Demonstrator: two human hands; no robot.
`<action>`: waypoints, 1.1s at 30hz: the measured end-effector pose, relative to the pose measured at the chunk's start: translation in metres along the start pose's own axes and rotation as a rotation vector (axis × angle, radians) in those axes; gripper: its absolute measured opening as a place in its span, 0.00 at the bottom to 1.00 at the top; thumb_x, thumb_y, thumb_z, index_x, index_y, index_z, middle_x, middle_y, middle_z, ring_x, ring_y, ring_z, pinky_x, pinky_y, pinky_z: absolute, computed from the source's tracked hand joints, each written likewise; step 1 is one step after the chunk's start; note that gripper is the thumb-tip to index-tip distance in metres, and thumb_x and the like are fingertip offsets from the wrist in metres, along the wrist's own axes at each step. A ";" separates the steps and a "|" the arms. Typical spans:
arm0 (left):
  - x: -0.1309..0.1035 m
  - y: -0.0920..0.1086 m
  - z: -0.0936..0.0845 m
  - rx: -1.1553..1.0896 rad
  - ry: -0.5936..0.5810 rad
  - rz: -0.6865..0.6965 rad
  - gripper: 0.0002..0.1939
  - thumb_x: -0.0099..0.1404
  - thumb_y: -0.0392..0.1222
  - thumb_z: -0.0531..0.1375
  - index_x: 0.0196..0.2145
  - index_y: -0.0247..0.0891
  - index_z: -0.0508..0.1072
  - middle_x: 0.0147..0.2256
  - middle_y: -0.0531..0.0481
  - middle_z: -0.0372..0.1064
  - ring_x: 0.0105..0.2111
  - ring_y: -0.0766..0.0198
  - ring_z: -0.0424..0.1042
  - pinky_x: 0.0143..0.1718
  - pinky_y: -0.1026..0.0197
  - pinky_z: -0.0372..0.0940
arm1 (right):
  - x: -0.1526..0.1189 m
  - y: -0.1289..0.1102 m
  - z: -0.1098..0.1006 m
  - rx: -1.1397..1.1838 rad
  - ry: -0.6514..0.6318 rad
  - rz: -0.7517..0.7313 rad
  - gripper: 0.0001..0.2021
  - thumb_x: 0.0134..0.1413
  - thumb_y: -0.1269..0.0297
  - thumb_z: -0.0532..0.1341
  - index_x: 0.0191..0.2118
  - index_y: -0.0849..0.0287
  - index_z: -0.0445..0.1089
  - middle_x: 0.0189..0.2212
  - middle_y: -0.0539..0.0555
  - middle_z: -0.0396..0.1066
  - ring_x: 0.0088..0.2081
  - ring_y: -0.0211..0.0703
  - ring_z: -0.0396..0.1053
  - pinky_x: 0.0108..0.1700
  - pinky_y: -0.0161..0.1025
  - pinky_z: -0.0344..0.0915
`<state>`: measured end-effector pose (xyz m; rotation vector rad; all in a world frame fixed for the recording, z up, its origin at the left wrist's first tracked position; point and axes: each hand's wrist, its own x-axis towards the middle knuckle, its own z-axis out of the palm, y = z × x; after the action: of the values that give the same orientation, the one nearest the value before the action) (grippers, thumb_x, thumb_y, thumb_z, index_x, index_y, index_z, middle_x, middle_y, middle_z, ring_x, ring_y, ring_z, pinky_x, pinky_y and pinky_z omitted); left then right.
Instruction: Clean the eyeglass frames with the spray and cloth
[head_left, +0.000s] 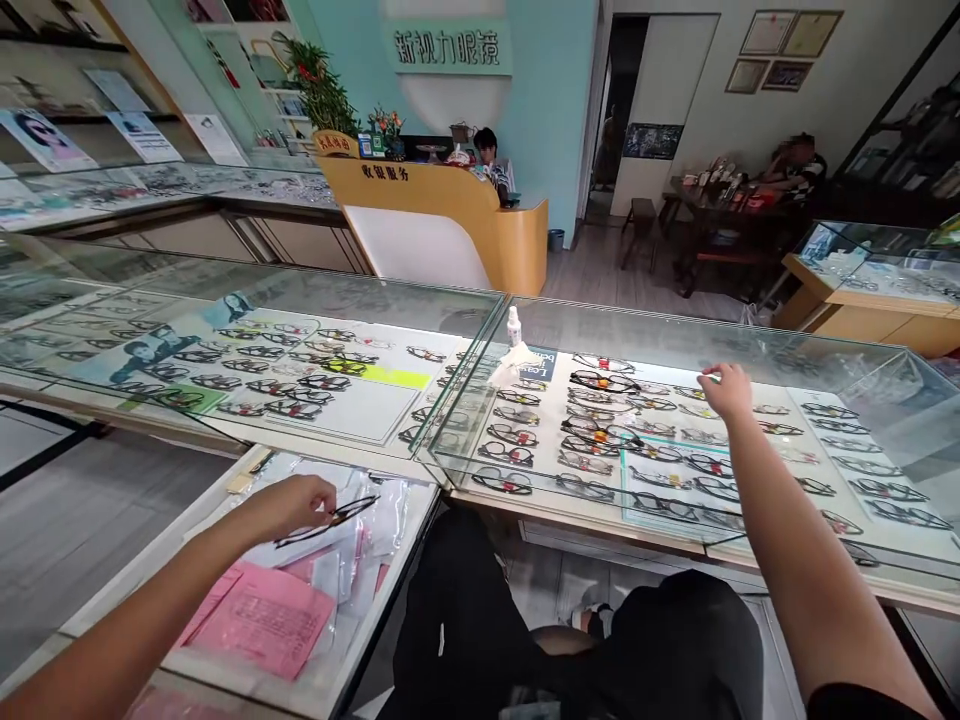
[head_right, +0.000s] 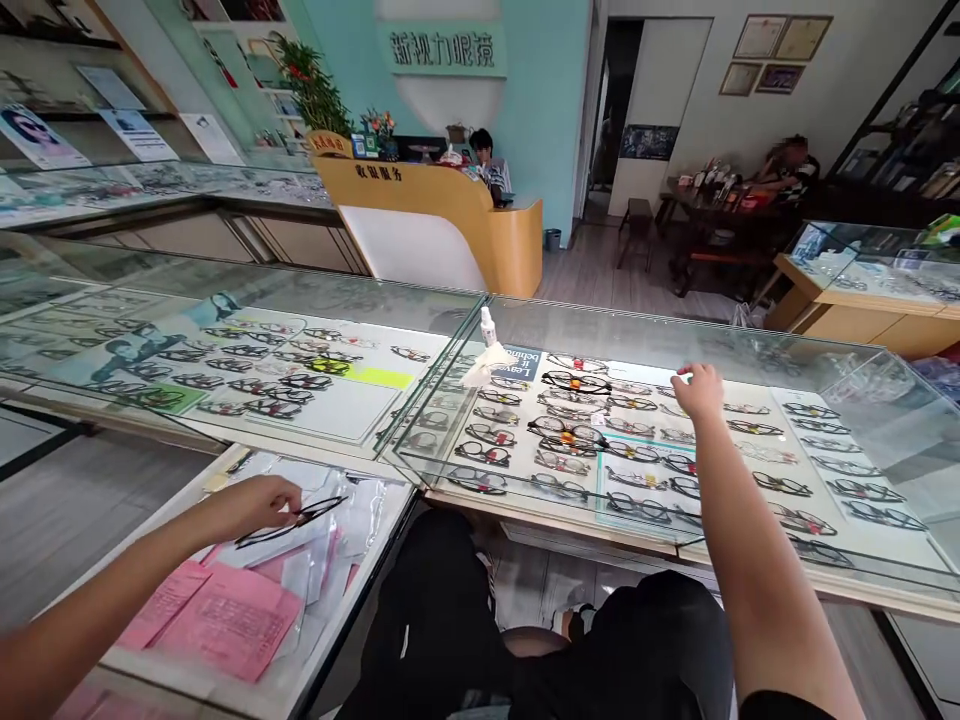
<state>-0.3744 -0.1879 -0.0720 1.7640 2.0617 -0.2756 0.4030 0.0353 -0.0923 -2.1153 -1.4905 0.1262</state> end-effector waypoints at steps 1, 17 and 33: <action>-0.014 0.008 -0.005 -0.003 -0.072 0.000 0.13 0.45 0.58 0.65 0.20 0.47 0.75 0.22 0.55 0.71 0.28 0.55 0.71 0.31 0.60 0.52 | 0.000 0.000 0.001 0.006 0.000 -0.003 0.13 0.54 0.56 0.60 0.42 0.55 0.75 0.49 0.62 0.69 0.52 0.61 0.62 0.60 0.57 0.63; -0.023 0.323 -0.172 0.159 0.142 0.470 0.16 0.67 0.58 0.67 0.42 0.44 0.83 0.29 0.54 0.67 0.33 0.61 0.70 0.36 0.60 0.53 | 0.003 -0.004 0.003 0.047 -0.062 0.008 0.12 0.61 0.58 0.60 0.46 0.55 0.76 0.57 0.64 0.67 0.59 0.62 0.61 0.64 0.56 0.62; 0.177 0.531 -0.140 0.420 0.384 0.573 0.13 0.61 0.45 0.69 0.44 0.44 0.87 0.43 0.43 0.84 0.46 0.50 0.81 0.44 0.57 0.68 | 0.007 -0.014 0.012 0.049 -0.028 0.064 0.07 0.60 0.61 0.60 0.42 0.54 0.72 0.56 0.61 0.64 0.59 0.61 0.59 0.63 0.61 0.60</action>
<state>0.0997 0.1227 0.0377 2.7570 1.6947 -0.2166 0.3891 0.0500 -0.0942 -2.1308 -1.4219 0.2142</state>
